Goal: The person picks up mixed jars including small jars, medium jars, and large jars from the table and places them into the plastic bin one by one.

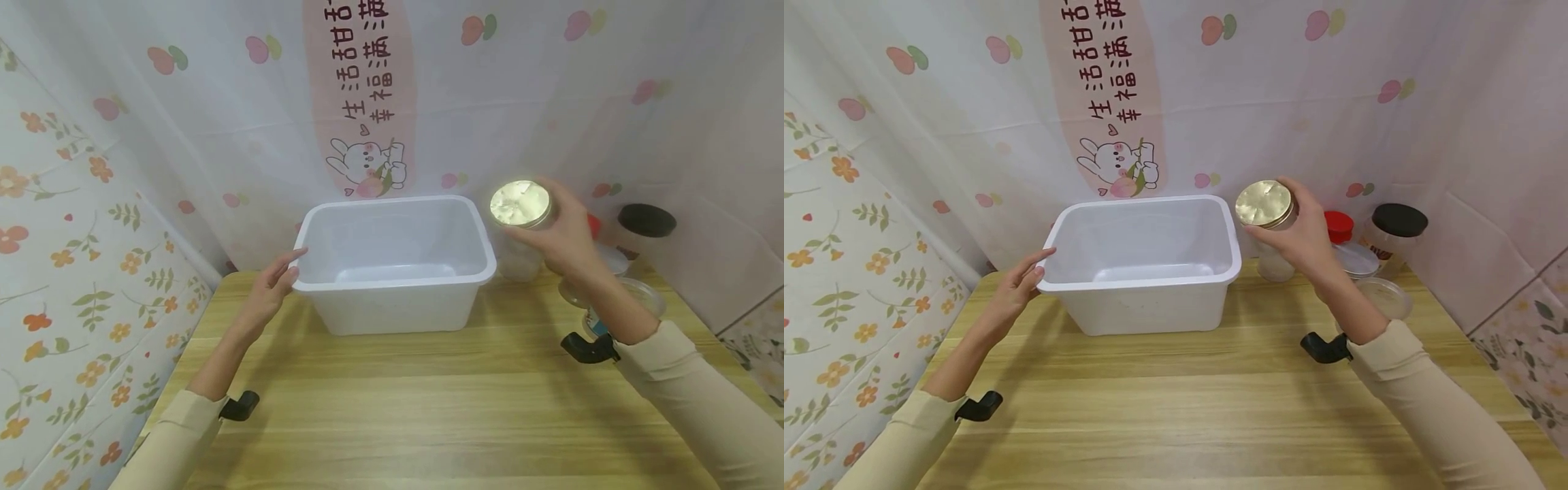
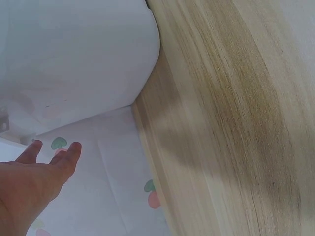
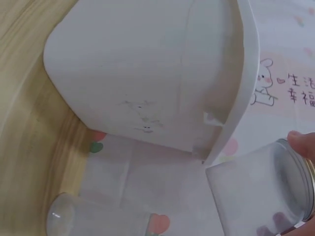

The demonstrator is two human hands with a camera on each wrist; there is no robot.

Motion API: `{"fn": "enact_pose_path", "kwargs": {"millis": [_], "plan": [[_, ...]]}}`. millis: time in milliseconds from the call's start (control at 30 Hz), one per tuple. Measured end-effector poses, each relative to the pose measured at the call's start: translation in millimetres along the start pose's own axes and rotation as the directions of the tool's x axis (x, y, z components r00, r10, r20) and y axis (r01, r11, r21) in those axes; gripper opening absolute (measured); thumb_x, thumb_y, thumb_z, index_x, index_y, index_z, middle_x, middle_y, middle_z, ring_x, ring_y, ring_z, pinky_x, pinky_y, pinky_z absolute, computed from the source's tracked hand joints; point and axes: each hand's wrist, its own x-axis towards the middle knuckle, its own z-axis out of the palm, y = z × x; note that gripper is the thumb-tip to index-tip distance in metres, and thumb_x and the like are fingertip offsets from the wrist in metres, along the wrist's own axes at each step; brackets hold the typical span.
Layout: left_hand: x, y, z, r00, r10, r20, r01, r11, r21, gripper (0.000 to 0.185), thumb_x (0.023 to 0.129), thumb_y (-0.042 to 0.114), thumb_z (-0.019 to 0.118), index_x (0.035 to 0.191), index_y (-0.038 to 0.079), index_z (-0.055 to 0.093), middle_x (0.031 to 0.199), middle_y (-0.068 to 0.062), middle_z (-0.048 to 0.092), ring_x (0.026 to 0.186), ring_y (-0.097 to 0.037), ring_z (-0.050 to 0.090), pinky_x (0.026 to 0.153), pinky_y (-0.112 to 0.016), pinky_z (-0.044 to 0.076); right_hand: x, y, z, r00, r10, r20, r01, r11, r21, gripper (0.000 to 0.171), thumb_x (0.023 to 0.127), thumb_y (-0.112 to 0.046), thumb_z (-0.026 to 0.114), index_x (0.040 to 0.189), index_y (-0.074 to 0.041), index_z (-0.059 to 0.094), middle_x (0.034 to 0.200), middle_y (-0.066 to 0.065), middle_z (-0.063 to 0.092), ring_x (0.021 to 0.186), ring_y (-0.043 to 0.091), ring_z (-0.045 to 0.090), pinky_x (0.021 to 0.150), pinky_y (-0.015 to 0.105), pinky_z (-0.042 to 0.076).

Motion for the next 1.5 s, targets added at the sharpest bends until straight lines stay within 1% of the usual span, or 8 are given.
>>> {"fn": "enact_pose_path", "kwargs": {"millis": [167,333,467,633,933,1100,1233,1500], "plan": [[-0.3,1.1,0.8,1.0,-0.003,0.001,0.003,1.0,-0.006,0.046,0.111,0.024,0.044,0.154,0.009,0.043,0.158,-0.011,0.037,0.139,-0.031,0.04,0.106,-0.032,0.041,3,-7,1,1.0,-0.016,0.016,0.016,1.0,0.013,0.087,0.075,-0.018,0.094,0.15,-0.016,0.049,0.143,0.004,0.053,0.127,0.019,0.047,0.11,0.034,0.035],[1.2,0.3,1.4,1.0,0.01,0.009,-0.01,1.0,-0.014,0.046,0.111,0.023,0.043,0.155,0.008,0.042,0.158,-0.012,0.036,0.138,-0.032,0.041,0.102,-0.025,0.043,6,-14,2,0.998,-0.057,0.022,0.057,0.998,0.024,0.09,0.074,-0.01,0.093,0.151,-0.011,0.047,0.144,0.007,0.052,0.129,0.02,0.046,0.112,0.032,0.032],[-0.2,1.4,1.5,1.0,0.005,0.012,-0.005,1.0,-0.013,0.046,0.111,0.025,0.043,0.155,0.01,0.041,0.159,-0.011,0.035,0.139,-0.034,0.04,0.104,-0.028,0.042,8,-19,5,0.997,-0.08,0.024,0.08,0.997,0.007,0.09,0.073,-0.008,0.093,0.15,-0.006,0.047,0.143,0.01,0.053,0.129,0.022,0.047,0.113,0.033,0.031],[-1.9,2.2,0.9,1.0,-0.006,0.013,0.006,1.0,-0.011,0.047,0.111,0.026,0.043,0.156,0.011,0.04,0.16,-0.011,0.034,0.14,-0.034,0.038,0.107,-0.033,0.04,11,-28,9,0.995,-0.09,0.031,0.09,0.996,-0.004,0.09,0.073,-0.007,0.093,0.15,-0.006,0.047,0.144,0.011,0.053,0.131,0.025,0.046,0.114,0.039,0.029],[-1.8,1.4,0.9,1.0,-0.016,0.008,0.016,1.0,-0.001,0.048,0.111,0.028,0.043,0.156,0.012,0.041,0.159,-0.011,0.035,0.137,-0.025,0.042,0.103,-0.026,0.042,17,-37,24,0.986,-0.163,0.04,0.165,0.984,-0.071,0.088,0.07,-0.004,0.093,0.147,-0.001,0.049,0.143,0.017,0.053,0.131,0.031,0.045,0.111,0.042,0.032],[-2.5,2.0,1.4,1.0,-0.015,0.005,0.015,1.0,-0.007,0.047,0.111,0.027,0.043,0.156,0.011,0.041,0.157,-0.014,0.038,0.13,-0.019,0.048,0.101,-0.024,0.043,19,-41,32,0.986,-0.159,0.054,0.164,0.982,-0.092,0.089,0.071,-0.006,0.092,0.148,-0.001,0.048,0.145,0.018,0.051,0.134,0.033,0.043,0.113,0.046,0.03],[-3.0,2.4,2.1,1.0,-0.011,-0.001,0.011,1.0,-0.004,0.046,0.112,0.026,0.042,0.155,0.012,0.042,0.154,-0.017,0.04,0.125,-0.017,0.051,0.099,-0.024,0.045,19,-45,37,0.985,-0.154,0.073,0.16,0.983,-0.087,0.09,0.071,-0.007,0.092,0.148,0.0,0.047,0.146,0.018,0.05,0.135,0.032,0.042,0.113,0.046,0.03],[-2.4,0.5,2.7,1.0,-0.009,-0.007,0.009,1.0,-0.013,0.046,0.112,0.027,0.043,0.155,0.012,0.042,0.153,-0.018,0.041,0.122,-0.017,0.052,0.097,-0.023,0.046,17,-52,46,0.985,-0.141,0.103,0.151,0.985,-0.089,0.091,0.071,-0.008,0.093,0.149,-0.001,0.046,0.148,0.016,0.048,0.136,0.031,0.041,0.114,0.046,0.03]]}}
